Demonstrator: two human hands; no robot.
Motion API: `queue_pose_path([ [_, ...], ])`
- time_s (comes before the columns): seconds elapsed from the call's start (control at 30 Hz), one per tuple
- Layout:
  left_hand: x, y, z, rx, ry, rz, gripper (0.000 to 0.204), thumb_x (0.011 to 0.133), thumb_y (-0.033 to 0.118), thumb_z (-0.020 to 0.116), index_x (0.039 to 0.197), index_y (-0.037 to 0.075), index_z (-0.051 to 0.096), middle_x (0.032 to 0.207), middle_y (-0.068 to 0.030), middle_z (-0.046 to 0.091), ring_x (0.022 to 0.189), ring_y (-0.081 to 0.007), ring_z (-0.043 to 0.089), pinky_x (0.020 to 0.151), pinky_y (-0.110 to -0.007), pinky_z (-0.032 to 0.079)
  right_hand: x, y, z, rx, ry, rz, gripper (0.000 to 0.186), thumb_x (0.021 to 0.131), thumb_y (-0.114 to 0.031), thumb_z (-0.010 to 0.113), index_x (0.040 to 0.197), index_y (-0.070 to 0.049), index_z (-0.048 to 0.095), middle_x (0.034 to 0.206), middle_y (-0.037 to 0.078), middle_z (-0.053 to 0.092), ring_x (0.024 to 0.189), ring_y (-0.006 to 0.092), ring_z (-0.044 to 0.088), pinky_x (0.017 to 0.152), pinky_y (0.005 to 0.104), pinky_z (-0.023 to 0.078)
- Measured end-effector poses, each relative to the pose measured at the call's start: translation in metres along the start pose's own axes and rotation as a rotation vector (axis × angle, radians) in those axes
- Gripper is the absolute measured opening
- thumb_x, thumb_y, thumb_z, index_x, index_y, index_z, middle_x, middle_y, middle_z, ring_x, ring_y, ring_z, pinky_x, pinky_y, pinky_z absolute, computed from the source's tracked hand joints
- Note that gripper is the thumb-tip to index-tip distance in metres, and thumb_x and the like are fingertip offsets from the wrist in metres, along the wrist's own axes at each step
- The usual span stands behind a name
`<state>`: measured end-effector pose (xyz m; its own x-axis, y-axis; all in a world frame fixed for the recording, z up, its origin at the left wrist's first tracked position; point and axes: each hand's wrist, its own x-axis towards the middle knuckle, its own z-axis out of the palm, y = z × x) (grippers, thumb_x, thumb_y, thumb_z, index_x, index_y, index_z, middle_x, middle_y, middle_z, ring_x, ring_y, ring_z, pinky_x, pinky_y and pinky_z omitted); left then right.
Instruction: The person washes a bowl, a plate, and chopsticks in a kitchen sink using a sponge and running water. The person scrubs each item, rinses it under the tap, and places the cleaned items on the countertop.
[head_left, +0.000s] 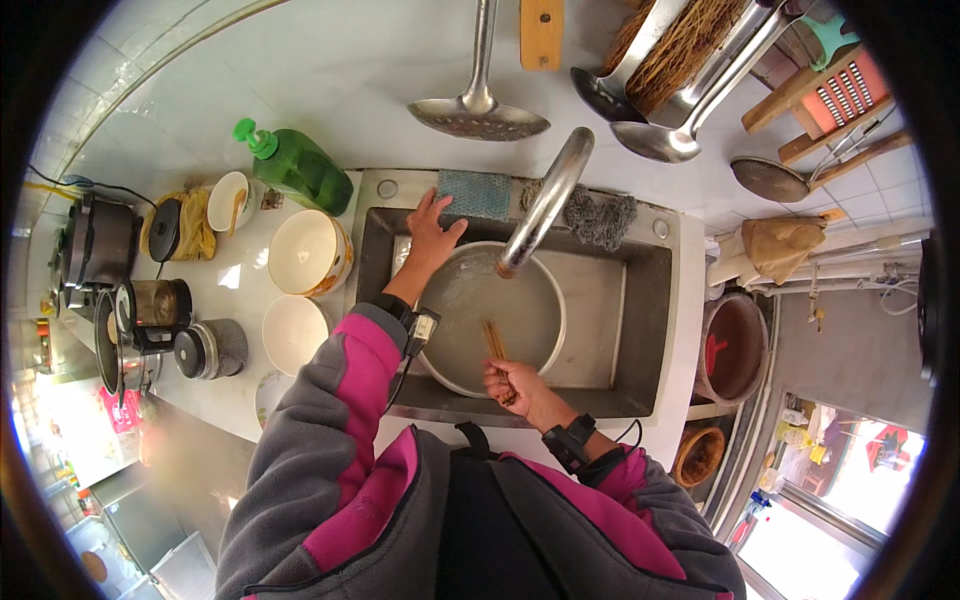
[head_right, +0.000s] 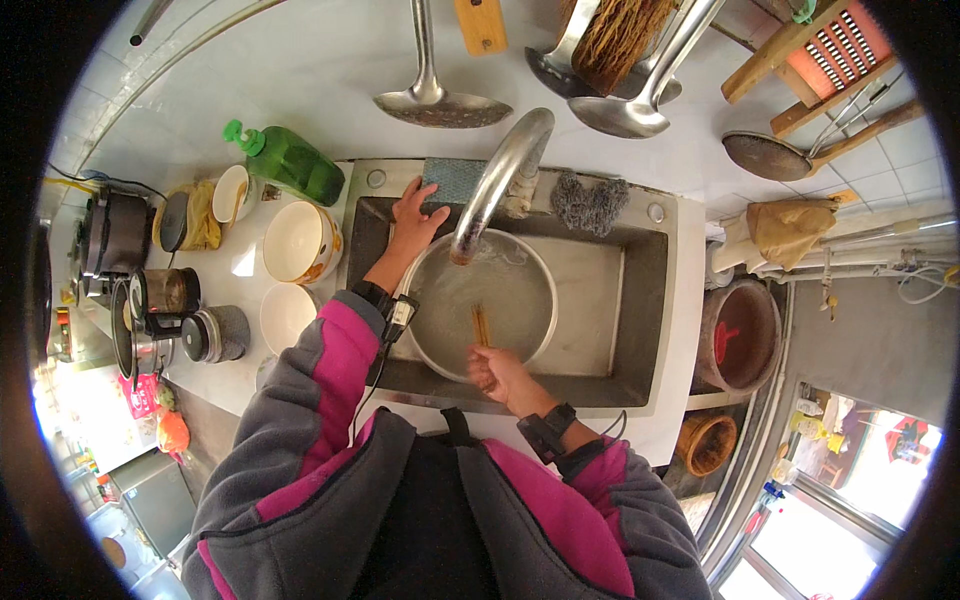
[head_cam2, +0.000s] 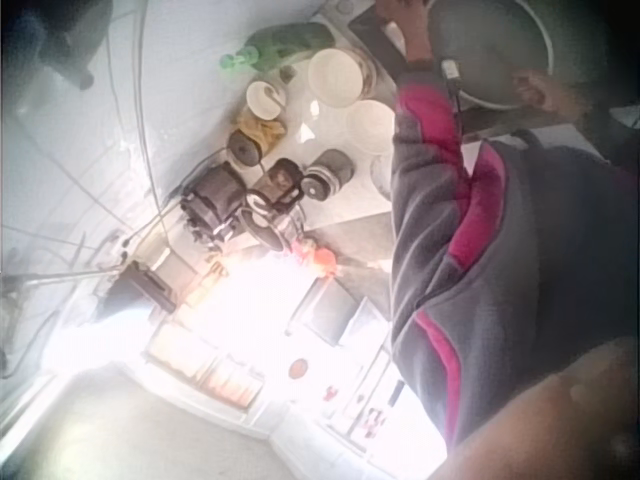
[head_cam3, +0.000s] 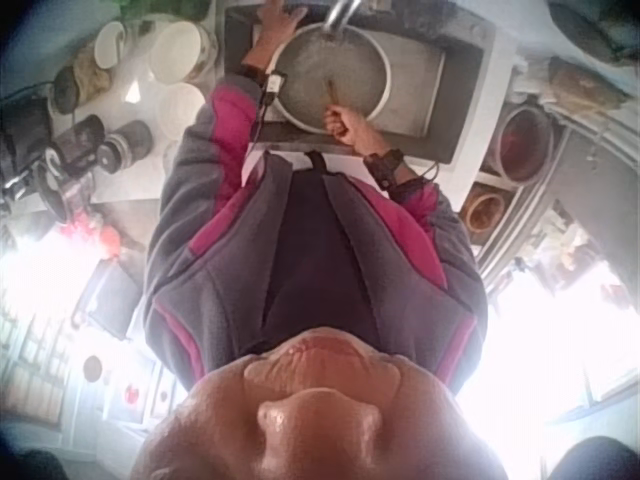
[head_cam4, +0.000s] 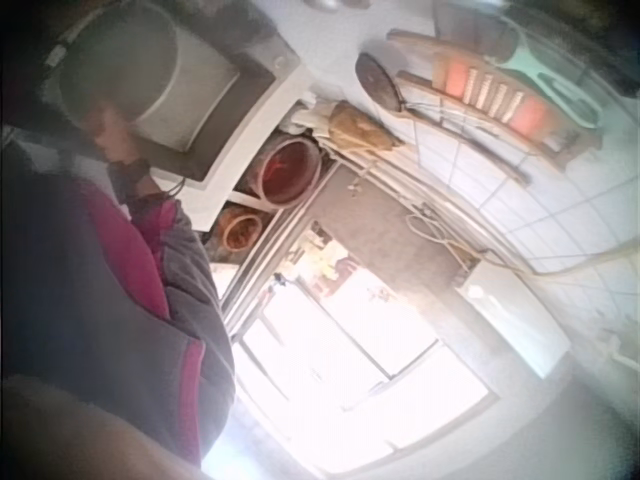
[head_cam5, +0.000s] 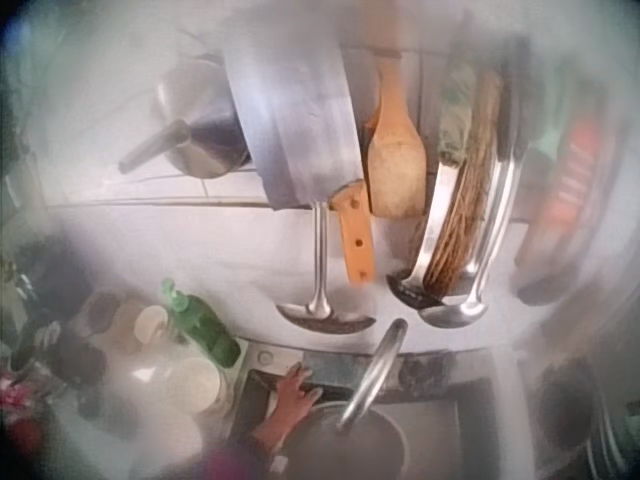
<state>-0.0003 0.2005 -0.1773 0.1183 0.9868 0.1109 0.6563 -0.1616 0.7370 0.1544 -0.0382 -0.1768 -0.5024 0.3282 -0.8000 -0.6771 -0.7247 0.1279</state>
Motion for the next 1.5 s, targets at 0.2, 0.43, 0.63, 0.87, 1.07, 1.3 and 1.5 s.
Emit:
queue_pose_path([
  [0.2,-0.005,-0.003,0.000,-0.540,0.032,-0.325,0.035,0.074,0.027,0.073,0.096,0.004,0.059,0.109,-0.0093,0.057,0.099,-0.0207,0.051,0.087,-0.039,0.040,-0.026,-0.001,0.021,-0.106,-0.016,-0.105,0.016,0.093,-0.023,0.053,0.099,-0.008,0.050,0.066,-0.003,0.038,0.048,0.0052,0.031,0.038,0.0186,0.025],
  [0.43,-0.059,0.010,-0.015,-1.220,-0.037,-0.722,0.016,0.076,0.017,0.062,0.086,0.009,0.053,0.083,-0.0011,0.051,0.080,-0.0157,0.050,0.075,-0.036,0.043,-0.061,-0.001,0.049,-0.407,-0.054,-0.409,0.024,0.094,-0.033,0.051,0.107,-0.015,0.045,0.069,-0.002,0.042,0.049,0.0059,0.034,0.040,0.0207,0.029],
  [0.63,-0.127,0.052,-0.014,-1.346,-0.295,-0.784,0.020,0.083,0.023,0.053,0.097,0.009,0.052,0.092,-0.0036,0.053,0.083,-0.0193,0.052,0.077,-0.038,0.044,-0.057,-0.003,0.054,-0.653,0.028,-0.648,0.028,0.095,-0.040,0.046,0.098,-0.012,0.042,0.063,-0.001,0.040,0.045,0.0071,0.036,0.036,0.0232,0.030],
  [0.87,-0.170,0.109,-0.029,-1.491,-0.304,-0.702,0.026,0.093,0.034,0.053,0.101,0.009,0.051,0.105,-0.0057,0.054,0.088,-0.0199,0.055,0.077,-0.038,0.048,-0.057,0.024,0.044,-0.601,-0.006,-0.615,0.032,0.097,-0.044,0.037,0.090,-0.013,0.041,0.058,-0.003,0.036,0.041,0.0059,0.031,0.035,0.0228,0.026],
  [1.07,-0.196,0.123,-0.022,-1.141,-0.153,-0.714,0.026,0.087,0.024,0.063,0.102,0.004,0.053,0.092,-0.0097,0.057,0.083,-0.0213,0.058,0.071,-0.037,0.049,-0.069,0.039,0.037,-0.709,-0.072,-0.534,0.032,0.096,-0.043,0.038,0.088,-0.012,0.041,0.060,-0.001,0.038,0.040,0.0081,0.032,0.034,0.0241,0.027],
  [1.3,-0.182,0.116,-0.005,-0.594,0.015,-0.544,0.035,0.093,0.034,0.048,0.091,0.000,0.054,0.075,-0.0099,0.056,0.063,-0.0188,0.056,0.051,-0.035,0.048,-0.095,0.058,0.038,-0.743,-0.194,-0.554,0.037,0.096,-0.046,0.037,0.087,-0.011,0.042,0.061,-0.002,0.036,0.043,0.0066,0.029,0.035,0.0227,0.024],
  [1.5,-0.147,0.135,-0.036,-1.093,-0.057,-0.612,0.043,0.095,0.042,0.042,0.083,0.002,0.053,0.069,-0.0082,0.052,0.056,-0.0190,0.051,0.050,-0.037,0.045,-0.123,0.076,0.045,-0.495,-0.330,-0.401,0.037,0.096,-0.046,0.041,0.092,-0.009,0.045,0.060,-0.004,0.031,0.043,0.0046,0.025,0.034,0.0191,0.020],
])
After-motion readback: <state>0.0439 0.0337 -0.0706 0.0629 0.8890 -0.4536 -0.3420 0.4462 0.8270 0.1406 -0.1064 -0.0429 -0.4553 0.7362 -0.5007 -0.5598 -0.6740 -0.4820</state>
